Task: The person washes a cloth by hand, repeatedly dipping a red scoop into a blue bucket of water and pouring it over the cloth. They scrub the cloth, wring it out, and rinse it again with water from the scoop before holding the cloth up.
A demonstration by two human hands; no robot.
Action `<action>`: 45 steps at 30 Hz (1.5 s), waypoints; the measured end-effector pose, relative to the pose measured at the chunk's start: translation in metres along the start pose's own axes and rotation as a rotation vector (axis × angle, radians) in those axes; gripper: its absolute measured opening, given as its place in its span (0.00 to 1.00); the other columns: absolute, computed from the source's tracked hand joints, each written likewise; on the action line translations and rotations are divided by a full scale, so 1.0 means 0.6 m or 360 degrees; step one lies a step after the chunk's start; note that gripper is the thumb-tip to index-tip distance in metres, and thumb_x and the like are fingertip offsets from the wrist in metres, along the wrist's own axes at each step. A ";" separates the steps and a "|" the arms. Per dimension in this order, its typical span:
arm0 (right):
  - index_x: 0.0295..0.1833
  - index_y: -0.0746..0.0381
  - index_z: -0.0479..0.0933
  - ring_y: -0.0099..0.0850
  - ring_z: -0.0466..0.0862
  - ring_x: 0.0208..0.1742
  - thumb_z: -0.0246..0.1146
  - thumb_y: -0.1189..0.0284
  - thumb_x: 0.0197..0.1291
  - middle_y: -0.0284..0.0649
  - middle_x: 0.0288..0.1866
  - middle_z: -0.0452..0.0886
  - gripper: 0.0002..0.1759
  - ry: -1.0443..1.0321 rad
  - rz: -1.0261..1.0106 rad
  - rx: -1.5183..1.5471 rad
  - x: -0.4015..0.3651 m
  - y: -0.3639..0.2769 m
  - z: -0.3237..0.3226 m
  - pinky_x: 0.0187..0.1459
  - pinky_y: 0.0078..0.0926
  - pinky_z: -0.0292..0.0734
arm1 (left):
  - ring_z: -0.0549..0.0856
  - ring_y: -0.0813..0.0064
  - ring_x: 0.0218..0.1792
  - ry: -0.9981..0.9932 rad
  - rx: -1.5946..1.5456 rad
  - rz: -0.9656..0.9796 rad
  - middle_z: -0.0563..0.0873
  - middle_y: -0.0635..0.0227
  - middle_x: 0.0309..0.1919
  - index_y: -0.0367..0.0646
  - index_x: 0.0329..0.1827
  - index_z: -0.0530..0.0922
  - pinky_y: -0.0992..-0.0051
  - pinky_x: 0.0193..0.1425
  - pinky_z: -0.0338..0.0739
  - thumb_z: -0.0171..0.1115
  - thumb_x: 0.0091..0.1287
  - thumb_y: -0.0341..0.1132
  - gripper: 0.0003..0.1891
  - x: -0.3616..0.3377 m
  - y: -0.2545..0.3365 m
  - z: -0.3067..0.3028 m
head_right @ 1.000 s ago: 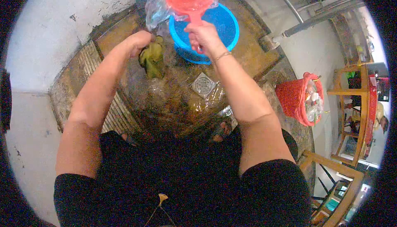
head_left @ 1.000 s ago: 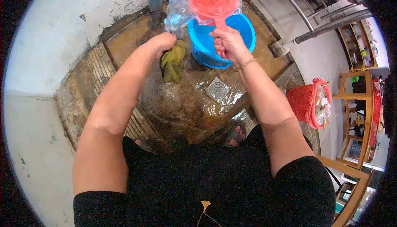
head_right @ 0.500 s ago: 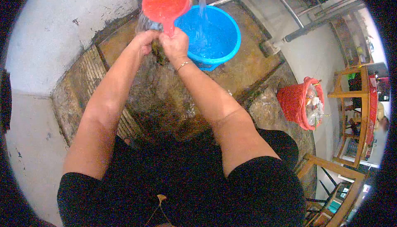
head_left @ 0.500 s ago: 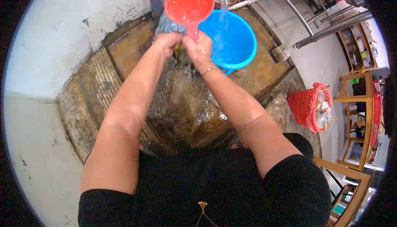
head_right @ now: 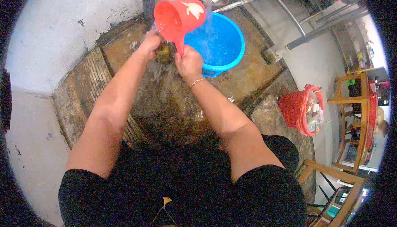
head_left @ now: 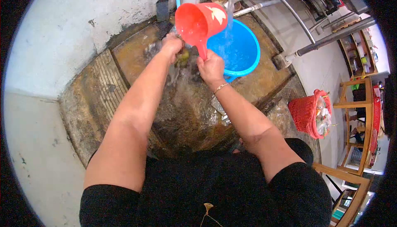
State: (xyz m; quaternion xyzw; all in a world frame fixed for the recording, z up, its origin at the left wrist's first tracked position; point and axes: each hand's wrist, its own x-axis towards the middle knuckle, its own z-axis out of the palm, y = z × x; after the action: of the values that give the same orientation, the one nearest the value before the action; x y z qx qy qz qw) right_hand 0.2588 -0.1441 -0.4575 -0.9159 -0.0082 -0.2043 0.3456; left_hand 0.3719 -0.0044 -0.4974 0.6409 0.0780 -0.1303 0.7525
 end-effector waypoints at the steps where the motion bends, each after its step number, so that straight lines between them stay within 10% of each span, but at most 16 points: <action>1: 0.30 0.62 0.72 0.50 0.77 0.30 0.60 0.68 0.46 0.51 0.27 0.76 0.09 -0.0080 -0.0026 -0.0084 -0.004 0.004 -0.004 0.32 0.45 0.72 | 0.79 0.66 0.29 0.0078 0.0217 0.0028 0.80 0.62 0.29 0.39 0.37 0.76 0.67 0.30 0.74 0.54 0.53 0.27 0.09 -0.015 0.010 0.006; 8: 0.28 0.61 0.71 0.49 0.76 0.30 0.60 0.70 0.46 0.48 0.27 0.75 0.07 -0.0121 -0.0112 -0.0341 -0.007 -0.004 -0.029 0.31 0.43 0.71 | 0.78 0.78 0.31 0.0469 0.1435 0.0136 0.83 0.74 0.37 0.49 0.46 0.78 0.72 0.33 0.73 0.58 0.55 0.30 0.15 -0.085 0.081 0.025; 12: 0.30 0.61 0.71 0.47 0.78 0.30 0.58 0.72 0.47 0.47 0.30 0.75 0.05 -0.0132 -0.0353 -0.0433 0.002 -0.019 -0.048 0.32 0.43 0.73 | 0.82 0.71 0.32 0.0270 0.1102 0.0133 0.84 0.68 0.33 0.48 0.39 0.81 0.71 0.36 0.74 0.61 0.54 0.37 0.10 -0.002 0.017 -0.013; 14: 0.29 0.61 0.71 0.45 0.79 0.31 0.57 0.72 0.48 0.47 0.30 0.75 0.04 -0.0144 -0.0448 -0.0490 0.009 -0.029 -0.061 0.33 0.43 0.74 | 0.80 0.75 0.31 0.0138 0.0879 0.0932 0.84 0.69 0.31 0.44 0.36 0.82 0.72 0.35 0.73 0.63 0.51 0.29 0.08 -0.007 0.015 -0.011; 18: 0.31 0.62 0.74 0.45 0.79 0.29 0.57 0.73 0.46 0.50 0.31 0.75 0.06 -0.0244 -0.0394 -0.0656 0.028 -0.043 -0.106 0.33 0.42 0.76 | 0.78 0.79 0.30 -0.0023 0.0811 0.0219 0.83 0.69 0.29 0.40 0.33 0.82 0.74 0.35 0.71 0.65 0.48 0.25 0.08 -0.072 0.096 -0.002; 22: 0.33 0.69 0.75 0.42 0.80 0.26 0.58 0.71 0.45 0.53 0.27 0.78 0.12 -0.0646 -0.0126 -0.0814 0.078 -0.013 -0.160 0.25 0.36 0.75 | 0.78 0.80 0.30 -0.0195 0.0910 0.0067 0.83 0.71 0.29 0.41 0.35 0.81 0.77 0.36 0.71 0.67 0.50 0.33 0.10 -0.091 0.131 -0.011; 23: 0.29 0.73 0.74 0.40 0.79 0.17 0.57 0.70 0.47 0.53 0.19 0.76 0.14 -0.0977 0.0513 -0.0531 0.093 -0.015 -0.177 0.18 0.34 0.73 | 0.78 0.80 0.30 -0.0225 0.0900 0.0077 0.83 0.71 0.29 0.40 0.35 0.81 0.78 0.36 0.71 0.67 0.50 0.33 0.10 -0.092 0.134 -0.014; 26: 0.31 0.75 0.73 0.39 0.75 0.10 0.57 0.68 0.48 0.51 0.16 0.75 0.17 -0.0991 0.0986 -0.0285 0.094 -0.011 -0.195 0.11 0.32 0.69 | 0.78 0.80 0.29 -0.0294 0.0917 0.0058 0.83 0.70 0.29 0.39 0.34 0.80 0.78 0.36 0.71 0.68 0.49 0.33 0.11 -0.104 0.151 -0.016; 31: 0.50 0.66 0.74 0.40 0.67 0.61 0.60 0.63 0.48 0.52 0.59 0.67 0.24 -0.1049 0.0514 -0.1619 0.080 0.001 -0.164 0.59 0.38 0.63 | 0.78 0.81 0.30 -0.0492 0.0825 0.0056 0.82 0.70 0.29 0.38 0.35 0.79 0.79 0.38 0.72 0.68 0.50 0.31 0.11 -0.118 0.142 -0.019; 38: 0.63 0.67 0.57 0.32 0.76 0.51 0.73 0.63 0.36 0.48 0.50 0.74 0.48 -0.0789 -0.0736 -0.0029 0.096 -0.048 -0.055 0.48 0.33 0.72 | 0.79 0.81 0.32 -0.0767 0.0723 0.0224 0.81 0.72 0.30 0.38 0.39 0.76 0.81 0.38 0.73 0.68 0.49 0.27 0.14 -0.121 0.135 -0.025; 40: 0.61 0.63 0.62 0.27 0.81 0.34 0.69 0.63 0.43 0.41 0.39 0.78 0.39 -0.1740 0.0333 0.0577 0.102 -0.073 -0.040 0.33 0.26 0.77 | 0.78 0.82 0.33 -0.0724 0.0718 0.0255 0.80 0.72 0.30 0.37 0.40 0.75 0.81 0.39 0.73 0.69 0.48 0.27 0.16 -0.134 0.153 -0.030; 45: 0.52 0.61 0.70 0.30 0.81 0.30 0.57 0.69 0.55 0.38 0.38 0.78 0.18 -0.1371 0.0667 0.1010 0.117 -0.068 -0.040 0.24 0.26 0.78 | 0.78 0.80 0.33 -0.0571 0.1225 0.0426 0.80 0.70 0.31 0.37 0.42 0.74 0.77 0.43 0.71 0.71 0.46 0.33 0.21 -0.145 0.161 -0.089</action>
State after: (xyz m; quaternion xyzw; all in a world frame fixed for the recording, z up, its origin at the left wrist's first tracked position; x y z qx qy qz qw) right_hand 0.3079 -0.1371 -0.3891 -0.7500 -0.0275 0.2727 0.6020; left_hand 0.3198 0.0703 -0.3904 0.8460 -0.1914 -0.1604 0.4711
